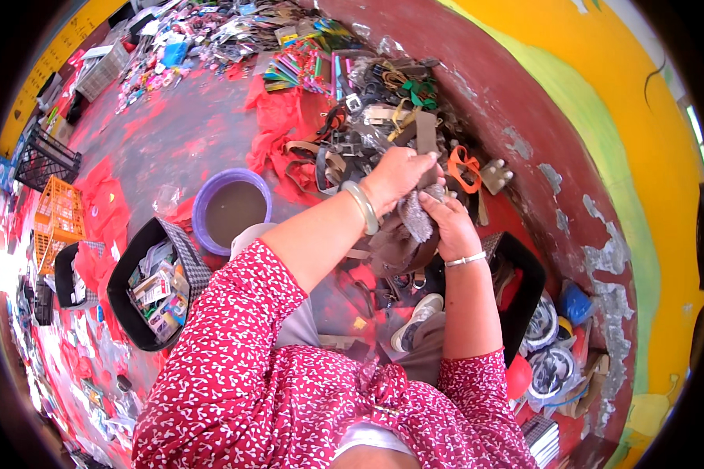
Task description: The person wipes belts and straps with a cloth, handling them one by one, and places some into a black container.
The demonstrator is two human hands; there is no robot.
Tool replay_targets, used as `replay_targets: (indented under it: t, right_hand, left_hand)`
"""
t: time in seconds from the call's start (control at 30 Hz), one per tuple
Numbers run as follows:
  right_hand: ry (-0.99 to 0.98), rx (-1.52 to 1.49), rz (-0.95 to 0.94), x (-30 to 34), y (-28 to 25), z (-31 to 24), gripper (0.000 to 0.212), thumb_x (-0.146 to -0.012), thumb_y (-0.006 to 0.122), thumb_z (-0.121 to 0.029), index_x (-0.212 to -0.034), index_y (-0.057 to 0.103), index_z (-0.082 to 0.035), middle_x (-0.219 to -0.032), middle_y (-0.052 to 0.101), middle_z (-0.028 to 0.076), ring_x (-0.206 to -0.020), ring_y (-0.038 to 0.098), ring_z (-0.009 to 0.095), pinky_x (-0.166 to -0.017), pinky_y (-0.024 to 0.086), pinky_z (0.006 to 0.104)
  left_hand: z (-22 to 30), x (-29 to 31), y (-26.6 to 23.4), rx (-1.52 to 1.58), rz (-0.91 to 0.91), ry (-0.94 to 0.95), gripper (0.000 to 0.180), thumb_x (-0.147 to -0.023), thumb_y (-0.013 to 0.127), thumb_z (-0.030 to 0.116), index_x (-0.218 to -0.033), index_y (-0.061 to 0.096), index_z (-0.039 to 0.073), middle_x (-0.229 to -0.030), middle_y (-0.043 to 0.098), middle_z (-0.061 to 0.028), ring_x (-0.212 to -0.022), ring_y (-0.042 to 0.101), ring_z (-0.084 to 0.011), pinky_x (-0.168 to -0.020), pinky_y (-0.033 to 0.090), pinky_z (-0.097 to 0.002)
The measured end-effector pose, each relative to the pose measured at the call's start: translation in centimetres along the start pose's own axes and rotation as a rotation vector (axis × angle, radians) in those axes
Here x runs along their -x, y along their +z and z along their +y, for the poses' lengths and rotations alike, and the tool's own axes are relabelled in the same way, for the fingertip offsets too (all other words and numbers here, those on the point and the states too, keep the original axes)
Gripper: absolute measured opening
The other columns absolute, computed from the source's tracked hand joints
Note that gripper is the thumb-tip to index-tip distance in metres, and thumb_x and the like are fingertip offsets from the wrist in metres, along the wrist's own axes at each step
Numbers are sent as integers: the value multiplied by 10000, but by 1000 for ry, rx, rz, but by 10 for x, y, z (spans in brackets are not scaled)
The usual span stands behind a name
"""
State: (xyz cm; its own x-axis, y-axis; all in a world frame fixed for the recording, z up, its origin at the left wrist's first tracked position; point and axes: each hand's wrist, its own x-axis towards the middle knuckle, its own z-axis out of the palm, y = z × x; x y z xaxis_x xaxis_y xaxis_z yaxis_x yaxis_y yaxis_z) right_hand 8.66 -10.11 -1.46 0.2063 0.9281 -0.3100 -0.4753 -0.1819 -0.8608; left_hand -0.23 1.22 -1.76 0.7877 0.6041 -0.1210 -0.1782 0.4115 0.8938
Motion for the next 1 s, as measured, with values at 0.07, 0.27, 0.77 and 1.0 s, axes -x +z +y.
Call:
replay_targets:
  t: [0.07, 0.27, 0.77, 1.0]
  right_hand:
    - [21, -22, 12, 3, 3, -4, 147, -836, 554, -88, -924, 595, 23, -883, 624, 74, -775, 600, 145, -706, 476, 264]
    - [-32, -122, -65, 10, -8, 6, 297, -874, 524, -224, -1012, 544, 38, -949, 604, 95, -843, 591, 175, -758, 465, 297]
    - [-56, -171, -9, -5, -16, 0, 201, -821, 567, -46, -1018, 560, -5, -939, 601, 63, -852, 587, 164, -767, 475, 308]
    - [-30, -138, -42, 2, -8, -6, 144, -829, 572, -101, -924, 600, 3, -857, 638, 65, -758, 616, 157, -710, 487, 281]
  left_hand:
    - [-1, 1, 1, 17, 10, 10, 288, -877, 503, 222, -842, 587, -51, -802, 622, -128, -754, 615, -180, -683, 490, -289]
    - [7, 5, 7, 22, -134, -86, 282, -869, 524, 221, -968, 581, -37, -930, 624, -124, -868, 597, -171, -780, 474, -305]
    - [-2, 9, 9, -37, -166, -83, 358, -881, 508, 314, -943, 614, -22, -859, 625, -90, -757, 588, -138, -710, 476, -274]
    - [2, 10, 17, -28, 14, 1, 338, -872, 506, 282, -856, 627, -34, -811, 627, -89, -717, 584, -134, -677, 470, -264]
